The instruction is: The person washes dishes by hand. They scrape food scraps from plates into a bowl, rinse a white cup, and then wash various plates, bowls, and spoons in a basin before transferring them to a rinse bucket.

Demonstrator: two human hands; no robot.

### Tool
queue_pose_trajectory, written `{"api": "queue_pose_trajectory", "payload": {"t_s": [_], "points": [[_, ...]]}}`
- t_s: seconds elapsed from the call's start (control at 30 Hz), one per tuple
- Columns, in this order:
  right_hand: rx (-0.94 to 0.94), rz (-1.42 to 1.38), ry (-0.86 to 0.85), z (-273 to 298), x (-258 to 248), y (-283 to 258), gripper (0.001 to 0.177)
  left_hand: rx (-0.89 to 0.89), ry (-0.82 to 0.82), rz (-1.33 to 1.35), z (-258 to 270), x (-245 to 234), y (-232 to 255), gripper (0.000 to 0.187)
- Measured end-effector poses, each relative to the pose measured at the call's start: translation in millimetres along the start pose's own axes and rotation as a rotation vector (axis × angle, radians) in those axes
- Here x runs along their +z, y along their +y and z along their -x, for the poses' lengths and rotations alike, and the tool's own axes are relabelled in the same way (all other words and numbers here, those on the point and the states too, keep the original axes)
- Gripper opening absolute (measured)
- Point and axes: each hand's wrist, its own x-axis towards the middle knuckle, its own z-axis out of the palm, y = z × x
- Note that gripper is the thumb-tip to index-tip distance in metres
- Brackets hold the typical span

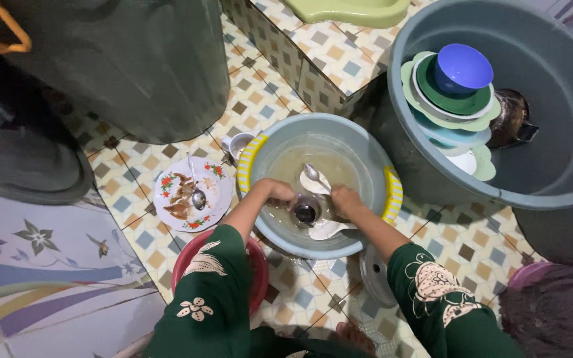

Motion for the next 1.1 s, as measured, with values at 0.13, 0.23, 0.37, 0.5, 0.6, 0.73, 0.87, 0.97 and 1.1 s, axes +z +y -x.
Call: {"api": "queue_pose_trajectory", "payload": {"t_s": [0.13, 0.23, 0.37, 0.5, 0.6, 0.73, 0.87, 0.97, 1.1], "points": [[0.07, -0.094, -0.152, 13.5, -29.8, -16.8, 0.05, -0.013, -0.006, 0.065, 17.8, 3.4, 2.8, 0.02], [0.141, -0.25, -0.263, 15.7, -42.7, -24.5, 0.056, 0.023, -0.037, 0.126, 16.3, 5.8, -1.7, 0.031], [0.107, -0.429, -0.246, 10.8, -21.3, -13.6, 0.054, 0.084, 0.023, -0.03, 1.3, 8.5, -1.4, 0.051], [0.038, -0.456, -0.235, 4.7, -7.4, -15.8, 0.04, 0.115, 0.174, -0.234, -17.3, 6.7, -1.2, 0.048], [0.059, -0.458, -0.236, 5.6, -13.3, -10.2, 0.031, 0.199, 0.221, -0.375, -40.3, 5.8, -6.4, 0.054], [0.013, -0.483, -0.082, 6.0, -35.1, 0.6, 0.031, 0.224, 0.294, -0.441, -51.2, -10.7, -18.1, 0.051], [0.053, -0.533, -0.055, 12.6, -63.7, 16.4, 0.03, 0.28, 0.369, -0.416, -43.0, -30.6, -24.1, 0.051], [0.044, -0.423, 0.048, 20.2, -108.5, 22.9, 0.024, 0.345, 0.445, -0.304, -19.2, -46.9, -13.1, 0.046], [-0.038, -0.576, 0.271, 43.5, -189.3, 29.5, 0.018, 0.452, 0.457, -0.003, 29.1, -64.7, 20.2, 0.042]]}}
